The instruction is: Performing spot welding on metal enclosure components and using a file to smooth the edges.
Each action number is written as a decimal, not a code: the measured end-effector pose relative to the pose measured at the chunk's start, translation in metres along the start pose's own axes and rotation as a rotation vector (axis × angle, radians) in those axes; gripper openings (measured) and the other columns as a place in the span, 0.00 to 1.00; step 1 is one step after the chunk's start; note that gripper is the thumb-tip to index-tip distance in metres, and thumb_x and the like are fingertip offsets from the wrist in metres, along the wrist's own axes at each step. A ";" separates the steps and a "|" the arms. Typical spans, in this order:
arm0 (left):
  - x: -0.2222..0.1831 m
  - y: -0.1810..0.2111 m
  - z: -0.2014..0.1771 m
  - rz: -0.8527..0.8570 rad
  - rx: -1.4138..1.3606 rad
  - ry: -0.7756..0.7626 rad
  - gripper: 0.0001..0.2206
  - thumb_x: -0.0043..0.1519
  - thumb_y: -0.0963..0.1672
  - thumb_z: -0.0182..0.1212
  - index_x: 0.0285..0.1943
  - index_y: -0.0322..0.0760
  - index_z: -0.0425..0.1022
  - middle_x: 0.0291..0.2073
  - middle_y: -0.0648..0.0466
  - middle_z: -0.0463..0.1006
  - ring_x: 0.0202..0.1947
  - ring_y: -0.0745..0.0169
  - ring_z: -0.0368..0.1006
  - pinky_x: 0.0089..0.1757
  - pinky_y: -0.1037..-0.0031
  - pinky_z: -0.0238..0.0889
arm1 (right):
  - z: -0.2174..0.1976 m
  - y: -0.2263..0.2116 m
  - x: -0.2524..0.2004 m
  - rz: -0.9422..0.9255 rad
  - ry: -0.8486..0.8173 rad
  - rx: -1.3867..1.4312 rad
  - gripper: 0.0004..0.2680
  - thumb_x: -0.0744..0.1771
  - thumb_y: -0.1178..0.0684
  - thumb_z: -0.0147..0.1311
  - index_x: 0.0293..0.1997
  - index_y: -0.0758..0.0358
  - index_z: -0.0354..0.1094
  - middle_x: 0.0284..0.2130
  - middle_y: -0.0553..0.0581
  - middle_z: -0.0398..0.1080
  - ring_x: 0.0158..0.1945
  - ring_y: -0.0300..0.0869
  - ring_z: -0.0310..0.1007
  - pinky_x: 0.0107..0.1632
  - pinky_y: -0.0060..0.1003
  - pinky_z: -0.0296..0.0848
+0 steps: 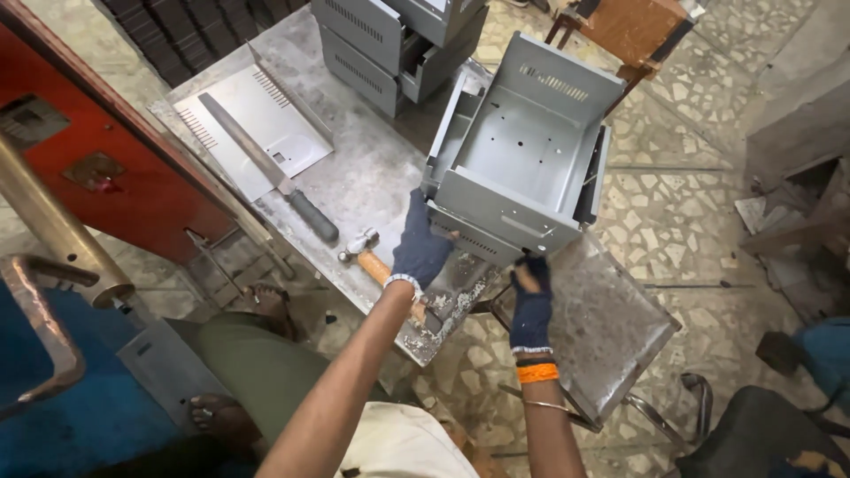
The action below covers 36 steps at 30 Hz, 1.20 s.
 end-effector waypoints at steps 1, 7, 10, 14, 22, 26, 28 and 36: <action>-0.002 0.000 -0.003 0.031 -0.017 -0.021 0.40 0.60 0.47 0.63 0.79 0.65 0.42 0.76 0.53 0.56 0.70 0.43 0.62 0.67 0.48 0.50 | 0.018 -0.011 -0.010 0.016 -0.068 -0.288 0.20 0.65 0.55 0.59 0.65 0.61 0.65 0.57 0.55 0.70 0.58 0.42 0.69 0.62 0.34 0.67; 0.013 -0.018 -0.009 0.121 0.031 -0.053 0.39 0.60 0.46 0.62 0.79 0.71 0.47 0.80 0.54 0.45 0.69 0.50 0.64 0.67 0.50 0.51 | -0.020 0.083 0.023 0.061 -0.119 -0.504 0.45 0.53 0.61 0.77 0.76 0.38 0.50 0.68 0.46 0.60 0.65 0.48 0.67 0.64 0.40 0.70; 0.030 -0.021 -0.024 0.124 0.083 -0.076 0.36 0.60 0.48 0.62 0.79 0.68 0.51 0.80 0.54 0.45 0.70 0.46 0.62 0.67 0.49 0.50 | 0.020 0.045 -0.005 0.108 -0.143 -0.635 0.41 0.55 0.56 0.76 0.75 0.40 0.53 0.66 0.50 0.63 0.65 0.49 0.67 0.64 0.42 0.70; 0.045 -0.030 -0.034 0.060 0.142 -0.098 0.40 0.60 0.53 0.61 0.80 0.70 0.39 0.77 0.53 0.53 0.70 0.44 0.62 0.68 0.52 0.49 | 0.084 -0.005 -0.046 0.158 -0.167 -0.697 0.35 0.58 0.52 0.72 0.73 0.37 0.55 0.61 0.49 0.70 0.65 0.43 0.69 0.65 0.40 0.69; 0.002 -0.076 -0.079 0.116 -0.232 0.069 0.31 0.62 0.49 0.61 0.76 0.52 0.57 0.68 0.50 0.67 0.61 0.48 0.72 0.56 0.62 0.67 | 0.108 0.081 -0.045 -0.051 0.019 -0.800 0.08 0.63 0.46 0.67 0.40 0.43 0.71 0.32 0.44 0.73 0.36 0.39 0.76 0.42 0.34 0.74; -0.038 -0.122 -0.124 0.013 -0.365 0.533 0.13 0.64 0.53 0.63 0.47 0.47 0.83 0.38 0.51 0.84 0.46 0.56 0.80 0.49 0.65 0.71 | 0.246 0.069 -0.089 -0.161 -0.561 -0.941 0.07 0.67 0.41 0.60 0.42 0.47 0.77 0.35 0.49 0.79 0.47 0.43 0.80 0.51 0.40 0.75; -0.052 -0.164 -0.144 -0.073 -0.383 0.624 0.16 0.63 0.55 0.64 0.41 0.44 0.83 0.31 0.51 0.83 0.39 0.56 0.79 0.46 0.66 0.71 | 0.301 0.101 -0.074 -0.322 -0.632 -1.106 0.12 0.68 0.36 0.56 0.52 0.44 0.72 0.43 0.47 0.76 0.53 0.41 0.76 0.55 0.39 0.73; -0.117 -0.309 -0.261 -0.231 -0.675 1.029 0.17 0.64 0.49 0.66 0.33 0.27 0.81 0.24 0.36 0.80 0.23 0.48 0.80 0.27 0.62 0.75 | 0.397 0.195 -0.012 -0.380 -1.032 -1.496 0.23 0.71 0.37 0.38 0.72 0.61 0.53 0.59 0.63 0.66 0.62 0.58 0.70 0.64 0.53 0.68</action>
Point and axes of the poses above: each hand's wrist, its own x-axis towards the middle knuckle, its own z-axis out of the palm, y = z × x, the point moved 6 cm from there along x, towards the middle knuckle
